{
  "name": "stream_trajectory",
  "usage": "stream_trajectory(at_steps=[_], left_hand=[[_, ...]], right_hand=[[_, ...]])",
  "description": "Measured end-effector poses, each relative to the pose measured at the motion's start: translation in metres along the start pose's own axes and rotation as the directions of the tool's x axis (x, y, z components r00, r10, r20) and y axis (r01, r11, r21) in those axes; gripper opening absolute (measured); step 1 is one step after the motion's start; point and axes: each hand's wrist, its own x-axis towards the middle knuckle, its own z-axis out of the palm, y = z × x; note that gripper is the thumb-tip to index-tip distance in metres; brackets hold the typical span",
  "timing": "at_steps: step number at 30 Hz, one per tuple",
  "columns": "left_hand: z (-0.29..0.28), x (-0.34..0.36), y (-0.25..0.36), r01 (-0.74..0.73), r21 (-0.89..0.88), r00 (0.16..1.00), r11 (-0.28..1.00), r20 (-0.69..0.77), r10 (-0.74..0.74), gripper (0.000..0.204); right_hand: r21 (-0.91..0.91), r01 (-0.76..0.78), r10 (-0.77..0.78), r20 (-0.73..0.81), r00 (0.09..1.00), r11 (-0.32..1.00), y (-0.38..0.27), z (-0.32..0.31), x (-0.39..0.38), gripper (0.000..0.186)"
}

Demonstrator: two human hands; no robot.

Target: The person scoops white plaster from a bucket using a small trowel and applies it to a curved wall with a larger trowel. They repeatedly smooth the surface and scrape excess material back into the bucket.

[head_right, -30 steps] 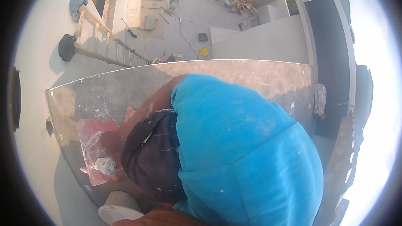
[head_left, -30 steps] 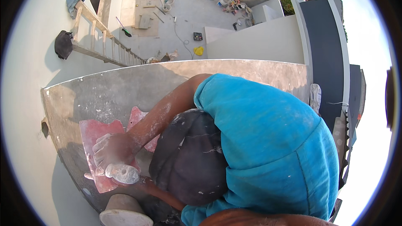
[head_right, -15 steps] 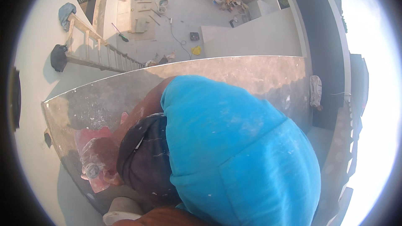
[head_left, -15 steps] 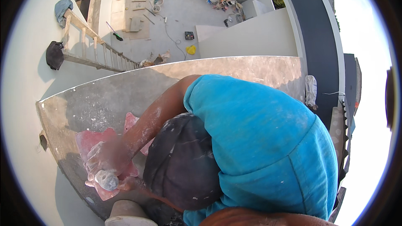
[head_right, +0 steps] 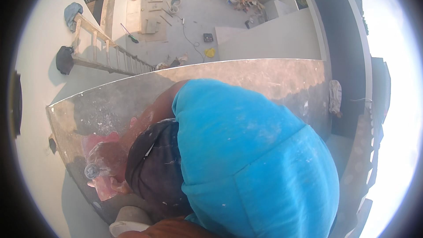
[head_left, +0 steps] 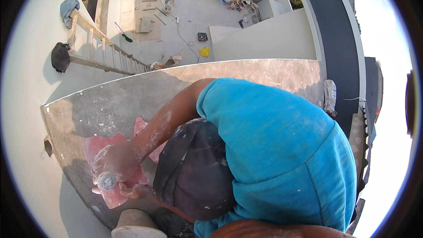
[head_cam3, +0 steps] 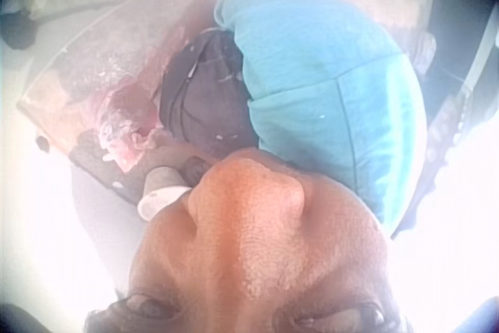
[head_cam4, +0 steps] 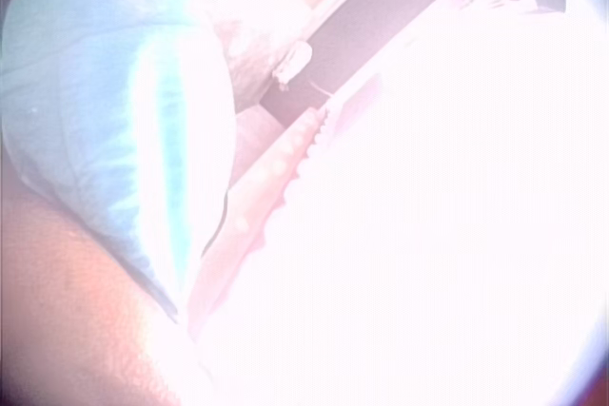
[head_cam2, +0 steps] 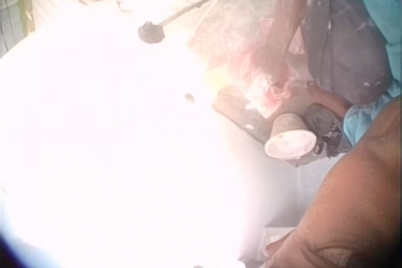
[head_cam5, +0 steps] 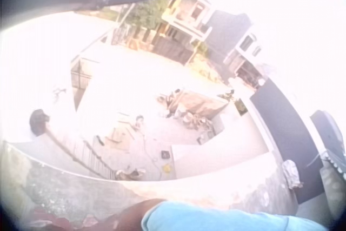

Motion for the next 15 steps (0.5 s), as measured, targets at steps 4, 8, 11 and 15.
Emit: stream_trajectory(at_steps=[4,8,11,15], left_hand=[[0.001,-0.005,0.001,-0.007,-0.006,1.0,1.0,-0.011,0.007,0.068],[0.004,-0.008,0.0,0.003,-0.027,1.0,1.0,-0.022,-0.003,0.067],[0.0,-0.011,0.005,0.019,-0.081,0.998,0.996,-0.059,-0.024,0.067],[0.029,-0.024,0.023,0.033,-0.3,0.99,0.953,-0.119,-0.072,0.067]], right_hand=[[-0.097,-0.039,0.044,0.052,0.998,0.995,-0.002,-0.02,0.003,0.03],[-0.053,-0.057,0.062,0.096,0.993,0.997,-0.044,-0.034,0.001,0.021],[-0.167,-0.075,0.08,0.028,0.996,0.983,-0.01,-0.03,0.0,0.018],[-0.142,-0.299,0.274,-0.173,0.946,0.944,0.017,-0.059,0.023,0.021]])
